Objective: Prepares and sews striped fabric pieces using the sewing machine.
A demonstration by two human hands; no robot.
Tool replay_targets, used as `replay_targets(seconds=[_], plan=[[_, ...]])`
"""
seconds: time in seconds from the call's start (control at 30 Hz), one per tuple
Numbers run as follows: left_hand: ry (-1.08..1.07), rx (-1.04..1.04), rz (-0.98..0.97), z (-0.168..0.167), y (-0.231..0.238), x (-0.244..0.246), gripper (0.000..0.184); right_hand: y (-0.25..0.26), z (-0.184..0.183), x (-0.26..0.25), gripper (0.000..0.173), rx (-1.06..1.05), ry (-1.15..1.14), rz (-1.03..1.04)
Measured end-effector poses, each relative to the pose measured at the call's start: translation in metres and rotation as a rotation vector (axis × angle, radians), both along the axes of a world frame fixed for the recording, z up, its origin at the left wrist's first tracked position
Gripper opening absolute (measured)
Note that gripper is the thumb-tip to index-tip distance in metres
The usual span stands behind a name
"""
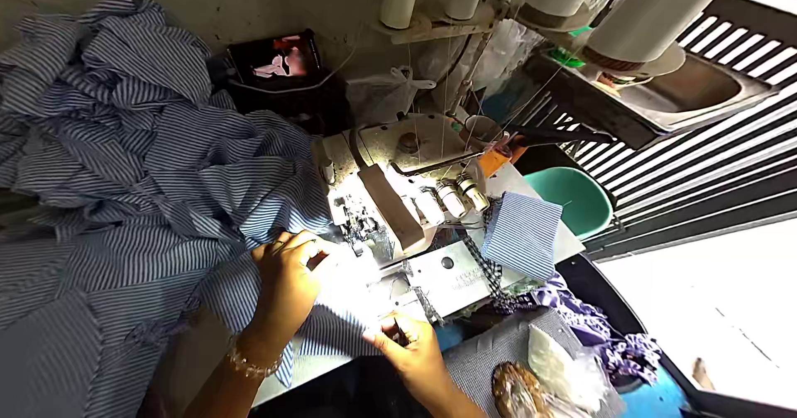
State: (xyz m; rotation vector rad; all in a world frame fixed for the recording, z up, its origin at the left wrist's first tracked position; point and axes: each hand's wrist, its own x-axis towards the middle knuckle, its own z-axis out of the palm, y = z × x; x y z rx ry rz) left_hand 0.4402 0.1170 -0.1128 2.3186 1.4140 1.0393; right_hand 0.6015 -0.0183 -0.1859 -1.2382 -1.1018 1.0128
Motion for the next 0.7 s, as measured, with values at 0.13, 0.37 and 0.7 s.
replay_targets(seconds=[0.13,0.37,0.7], plan=[[-0.014,-0.007,-0.003,0.001,0.001,-0.001,0.017,-0.002,0.002,0.004,0.016,0.048,-0.038,0.027],[0.073,0.114,0.033,-0.01,-0.004,0.009,0.016,-0.012,-0.001,0.002,0.009,-0.081,0.107,0.041],[0.263,0.309,0.107,-0.013,-0.047,0.013,0.031,-0.039,0.016,-0.006,0.005,-0.132,0.176,0.075]])
